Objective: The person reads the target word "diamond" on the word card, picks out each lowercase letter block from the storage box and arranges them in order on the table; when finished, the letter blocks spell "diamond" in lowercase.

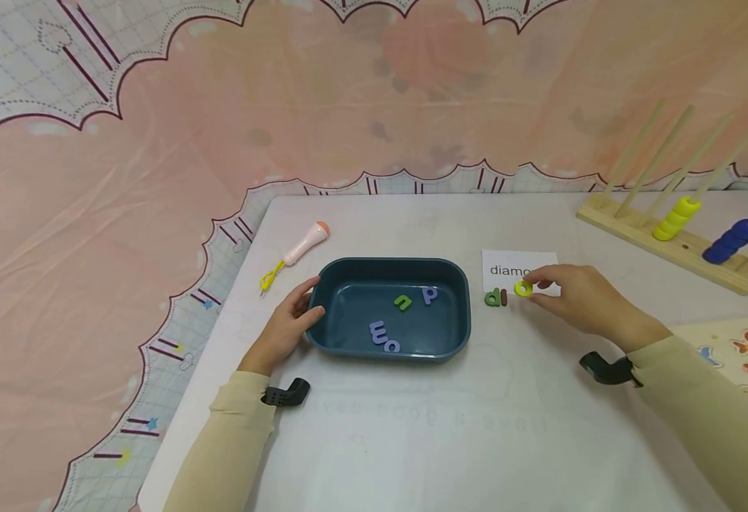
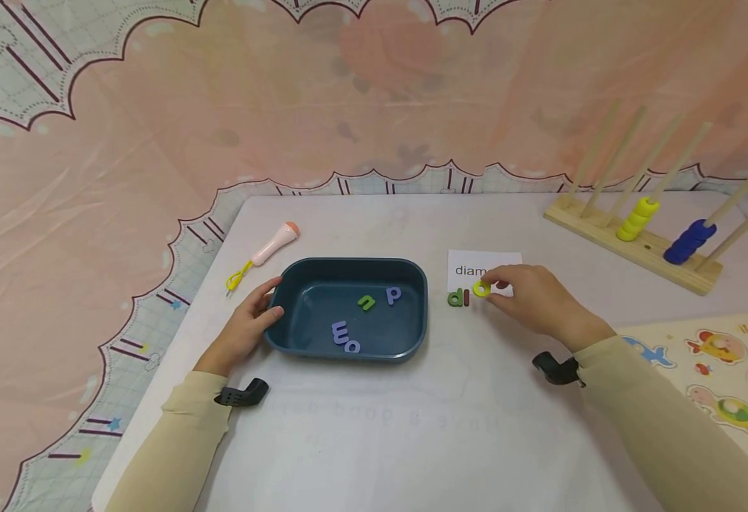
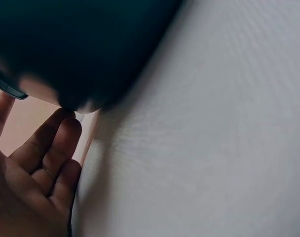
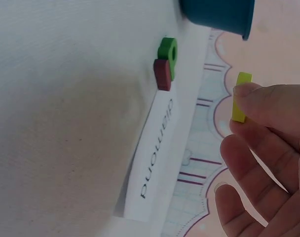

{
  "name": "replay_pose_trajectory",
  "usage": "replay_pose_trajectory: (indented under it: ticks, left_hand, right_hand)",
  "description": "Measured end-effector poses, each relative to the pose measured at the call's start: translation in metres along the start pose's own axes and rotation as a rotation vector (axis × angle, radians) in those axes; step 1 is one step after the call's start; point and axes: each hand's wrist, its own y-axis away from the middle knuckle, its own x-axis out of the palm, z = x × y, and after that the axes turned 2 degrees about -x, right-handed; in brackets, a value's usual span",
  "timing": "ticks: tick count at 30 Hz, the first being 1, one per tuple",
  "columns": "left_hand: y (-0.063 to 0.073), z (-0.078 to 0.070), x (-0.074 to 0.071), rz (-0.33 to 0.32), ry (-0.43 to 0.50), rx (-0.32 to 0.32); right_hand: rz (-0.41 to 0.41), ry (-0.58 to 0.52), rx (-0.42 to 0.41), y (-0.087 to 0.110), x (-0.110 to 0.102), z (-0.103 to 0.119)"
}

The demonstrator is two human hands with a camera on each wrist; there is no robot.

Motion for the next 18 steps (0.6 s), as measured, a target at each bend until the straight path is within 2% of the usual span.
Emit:
replay_pose_trajectory:
  ticks: [7,18]
  left_hand:
    - [0.000,0.001,0.001,-0.005,0.005,0.005]
    - [0.000,0.001,0.001,-0.013,0.015,0.005]
  right_hand:
    - [0.017,-0.004,-0.009,0.001,0.008,-0.007]
    - [0.081,0.022,0.022,-0.005,0.016,-0.011]
